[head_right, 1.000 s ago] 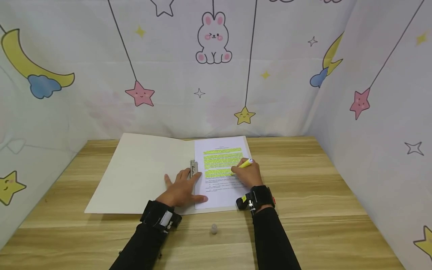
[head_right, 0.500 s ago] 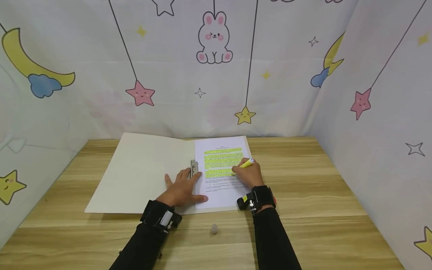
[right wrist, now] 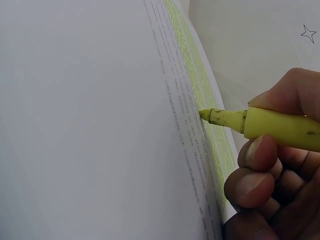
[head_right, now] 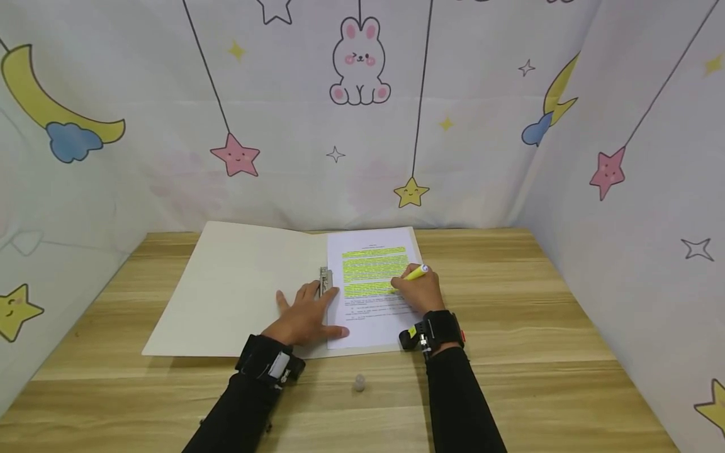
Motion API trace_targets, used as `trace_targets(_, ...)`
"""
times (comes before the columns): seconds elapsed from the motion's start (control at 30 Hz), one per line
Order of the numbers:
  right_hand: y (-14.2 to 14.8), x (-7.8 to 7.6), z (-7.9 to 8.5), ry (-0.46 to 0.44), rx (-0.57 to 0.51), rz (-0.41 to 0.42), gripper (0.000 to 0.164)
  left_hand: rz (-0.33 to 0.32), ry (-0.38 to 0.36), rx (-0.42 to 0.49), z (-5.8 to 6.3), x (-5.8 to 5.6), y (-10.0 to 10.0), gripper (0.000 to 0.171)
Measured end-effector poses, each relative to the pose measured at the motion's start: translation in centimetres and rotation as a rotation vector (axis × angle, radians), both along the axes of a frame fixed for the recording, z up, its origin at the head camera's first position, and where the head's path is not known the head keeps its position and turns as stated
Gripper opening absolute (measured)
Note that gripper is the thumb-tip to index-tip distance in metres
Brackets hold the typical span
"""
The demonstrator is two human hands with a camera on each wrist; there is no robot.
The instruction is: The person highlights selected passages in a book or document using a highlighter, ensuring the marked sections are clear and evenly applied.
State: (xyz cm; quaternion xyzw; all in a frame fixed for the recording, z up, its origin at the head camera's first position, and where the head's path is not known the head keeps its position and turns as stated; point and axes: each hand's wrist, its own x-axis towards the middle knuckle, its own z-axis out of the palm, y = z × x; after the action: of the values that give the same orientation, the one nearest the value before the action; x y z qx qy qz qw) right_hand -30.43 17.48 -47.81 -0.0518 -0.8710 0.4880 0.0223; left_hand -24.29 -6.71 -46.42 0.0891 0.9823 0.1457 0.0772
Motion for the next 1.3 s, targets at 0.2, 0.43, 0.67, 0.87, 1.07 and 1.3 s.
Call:
trace_targets(0.2, 0.11, 0.00, -0.12, -0.012, -0.007, -0.010, 0.020, -0.002, -0.006, -0.006, -0.08, -0.01, 0.04, 0.093)
trace_targets(0.43, 0.24, -0.11, -0.17, -0.017, -0.005, -0.012, 0.020, -0.005, 0.000, -0.011, 0.08, 0.12, 0.08, 0.093)
trace_targets(0.67, 0.44, -0.11, -0.16, -0.028, 0.008, -0.014, 0.017, -0.004, -0.003, -0.016, 0.21, 0.10, 0.08, 0.092)
trace_targets(0.87, 0.67, -0.11, -0.21, -0.031, 0.007, -0.023, 0.018, -0.008, -0.001, -0.002, 0.36, 0.19, 0.06, 0.092)
trace_targets(1.07, 0.73, -0.09, -0.08, -0.030, 0.001, -0.025, 0.019, -0.007, -0.005, -0.013, 0.32, 0.16, 0.04, 0.092)
trace_targets(1.3, 0.72, -0.17, 0.11, -0.039, 0.004, -0.022, 0.019, -0.007, -0.008, -0.009, 0.39, 0.11, 0.00, 0.092)
